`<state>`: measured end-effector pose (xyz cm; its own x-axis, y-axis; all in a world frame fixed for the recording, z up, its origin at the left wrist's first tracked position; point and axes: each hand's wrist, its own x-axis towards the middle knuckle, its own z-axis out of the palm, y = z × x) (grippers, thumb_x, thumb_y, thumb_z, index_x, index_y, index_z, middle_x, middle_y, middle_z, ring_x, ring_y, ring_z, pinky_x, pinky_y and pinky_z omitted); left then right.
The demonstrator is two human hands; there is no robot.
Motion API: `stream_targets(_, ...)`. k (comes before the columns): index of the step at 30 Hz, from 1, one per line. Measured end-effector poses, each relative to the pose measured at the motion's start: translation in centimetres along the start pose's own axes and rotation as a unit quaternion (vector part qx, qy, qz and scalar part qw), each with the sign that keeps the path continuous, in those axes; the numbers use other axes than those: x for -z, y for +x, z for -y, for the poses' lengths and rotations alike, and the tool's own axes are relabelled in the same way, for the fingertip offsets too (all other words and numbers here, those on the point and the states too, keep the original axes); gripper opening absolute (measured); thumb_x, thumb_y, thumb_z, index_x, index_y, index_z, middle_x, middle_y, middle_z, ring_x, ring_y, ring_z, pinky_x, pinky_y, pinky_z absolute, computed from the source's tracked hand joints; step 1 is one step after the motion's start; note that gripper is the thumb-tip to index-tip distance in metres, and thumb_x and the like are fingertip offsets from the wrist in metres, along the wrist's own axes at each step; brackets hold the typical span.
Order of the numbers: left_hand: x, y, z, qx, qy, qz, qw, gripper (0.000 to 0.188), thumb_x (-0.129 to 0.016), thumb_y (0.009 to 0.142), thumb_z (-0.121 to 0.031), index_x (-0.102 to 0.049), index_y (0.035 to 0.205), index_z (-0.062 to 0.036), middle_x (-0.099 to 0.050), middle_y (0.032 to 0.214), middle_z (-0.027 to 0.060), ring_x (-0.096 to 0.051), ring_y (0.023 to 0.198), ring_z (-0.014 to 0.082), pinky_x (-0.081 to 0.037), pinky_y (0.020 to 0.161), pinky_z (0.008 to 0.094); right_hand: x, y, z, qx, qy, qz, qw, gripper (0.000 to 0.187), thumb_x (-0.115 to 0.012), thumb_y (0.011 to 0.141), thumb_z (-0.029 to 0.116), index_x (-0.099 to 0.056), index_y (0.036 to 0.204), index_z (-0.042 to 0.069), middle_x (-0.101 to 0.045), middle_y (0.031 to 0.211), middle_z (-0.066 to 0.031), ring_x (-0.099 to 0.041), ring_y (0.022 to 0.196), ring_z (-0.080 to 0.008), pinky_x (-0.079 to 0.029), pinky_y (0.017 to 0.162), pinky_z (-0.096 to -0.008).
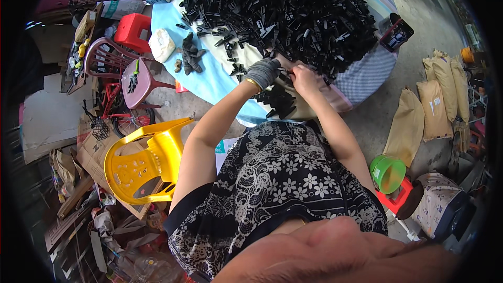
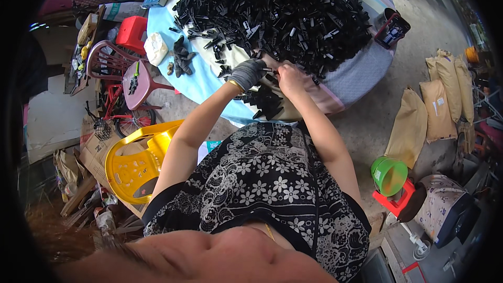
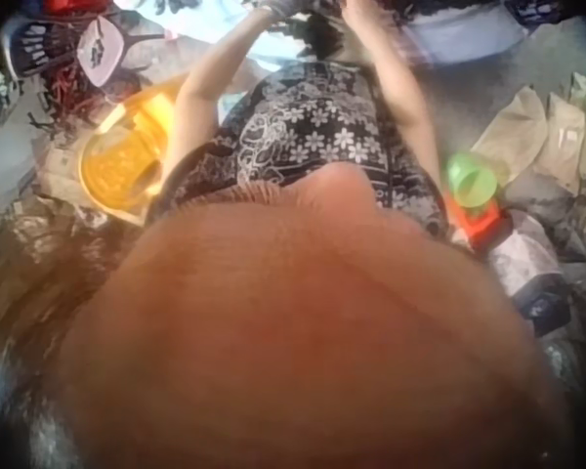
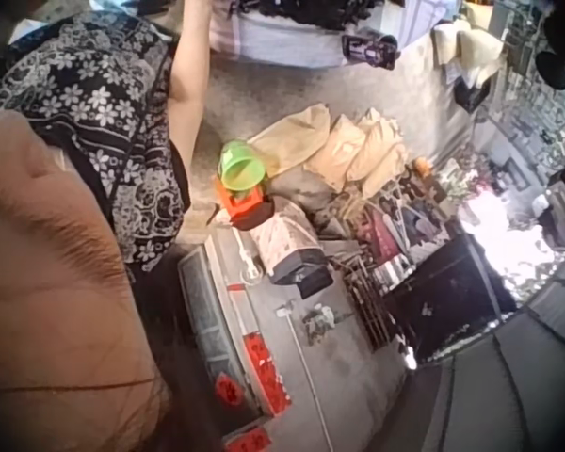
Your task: The person takes black plastic pieces from a pile on the table, assembles them together by hand, and arranges the assembled parts on the table.
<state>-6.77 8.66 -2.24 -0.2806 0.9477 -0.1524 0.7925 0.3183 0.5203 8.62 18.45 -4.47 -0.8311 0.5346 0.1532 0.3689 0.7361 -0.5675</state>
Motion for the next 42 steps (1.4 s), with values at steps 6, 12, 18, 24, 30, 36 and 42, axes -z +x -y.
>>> stream_targets(6,-0.1,0.2,-0.8,-0.052,0.072,0.037,0.995,0.019,-0.060,0.076,-0.020,-0.061,0.091,-0.0084,-0.062,0.081,0.0161,-0.060,0.081,0.0337,-0.048,0.072,0.0422,-0.3,-0.6,-0.1,0.080,-0.031,-0.025,0.996,0.007,-0.049,0.076,0.004,-0.055,0.073,0.002,-0.054,0.082,-0.0142,-0.055,0.086,-0.0310,-0.045,0.078,-0.0387)
stream_targets(12,-0.6,0.2,-0.7,-0.066,0.120,0.043,0.990,0.020,-0.060,0.077,-0.023,-0.061,0.092,-0.0093,-0.063,0.086,0.0125,-0.061,0.083,0.0307,-0.048,0.073,0.0414,-0.3,-0.5,0.0,0.095,-0.022,-0.030,0.995,0.010,-0.049,0.074,0.003,-0.055,0.082,0.002,-0.055,0.088,-0.0138,-0.054,0.090,-0.0305,-0.045,0.081,-0.0380)
stream_targets(18,0.7,1.7,-4.2,-0.046,0.228,0.131,0.964,0.023,-0.060,0.077,-0.025,-0.061,0.095,-0.0105,-0.064,0.083,0.0118,-0.062,0.083,0.0312,-0.048,0.071,0.0396,0.6,-0.6,-0.3,0.038,0.048,-0.031,0.998,0.028,-0.061,0.069,0.001,-0.056,0.097,0.002,-0.056,0.090,-0.0152,-0.056,0.089,-0.0328,-0.046,0.078,-0.0387)
stream_targets(24,-0.5,4.7,-4.0,-0.073,0.228,0.216,0.946,0.026,-0.059,0.078,-0.025,-0.065,0.099,-0.0127,-0.065,0.093,0.0166,-0.064,0.086,0.0301,-0.050,0.075,0.0399,-0.1,0.0,-0.3,0.086,0.023,-0.046,0.995,0.027,-0.061,0.068,0.000,-0.057,0.095,0.001,-0.057,0.092,-0.0146,-0.057,0.091,-0.0321,-0.046,0.078,-0.0387)
stream_targets(30,-0.3,4.4,-6.9,-0.095,0.227,0.206,0.947,0.030,-0.056,0.081,-0.029,-0.065,0.102,-0.0098,-0.065,0.098,0.0147,-0.063,0.092,0.0289,-0.049,0.078,0.0405,0.1,-0.8,-2.2,0.121,0.052,-0.080,0.988,0.027,-0.060,0.070,0.003,-0.057,0.097,0.004,-0.058,0.098,-0.0115,-0.057,0.093,-0.0301,-0.046,0.077,-0.0377)
stream_targets(36,-0.4,5.3,-6.8,-0.042,0.239,0.302,0.922,0.046,-0.065,0.072,-0.044,-0.065,0.107,-0.0140,-0.064,0.108,0.0086,-0.061,0.100,0.0271,-0.047,0.085,0.0390,-0.5,-1.1,-2.0,0.105,0.061,-0.100,0.988,0.032,-0.060,0.070,0.003,-0.057,0.101,0.002,-0.059,0.101,-0.0134,-0.059,0.090,-0.0318,-0.048,0.077,-0.0397)
stream_targets(42,1.3,2.8,-5.6,-0.027,0.109,0.197,0.974,0.035,-0.056,0.083,-0.021,-0.051,0.114,-0.0046,-0.063,0.099,0.0186,-0.061,0.095,0.0330,-0.048,0.080,0.0404,0.0,-1.2,-3.0,-0.028,0.157,0.009,0.987,0.023,-0.064,0.074,0.006,-0.062,0.096,0.002,-0.062,0.091,-0.0109,-0.060,0.088,-0.0250,-0.047,0.075,-0.0322)
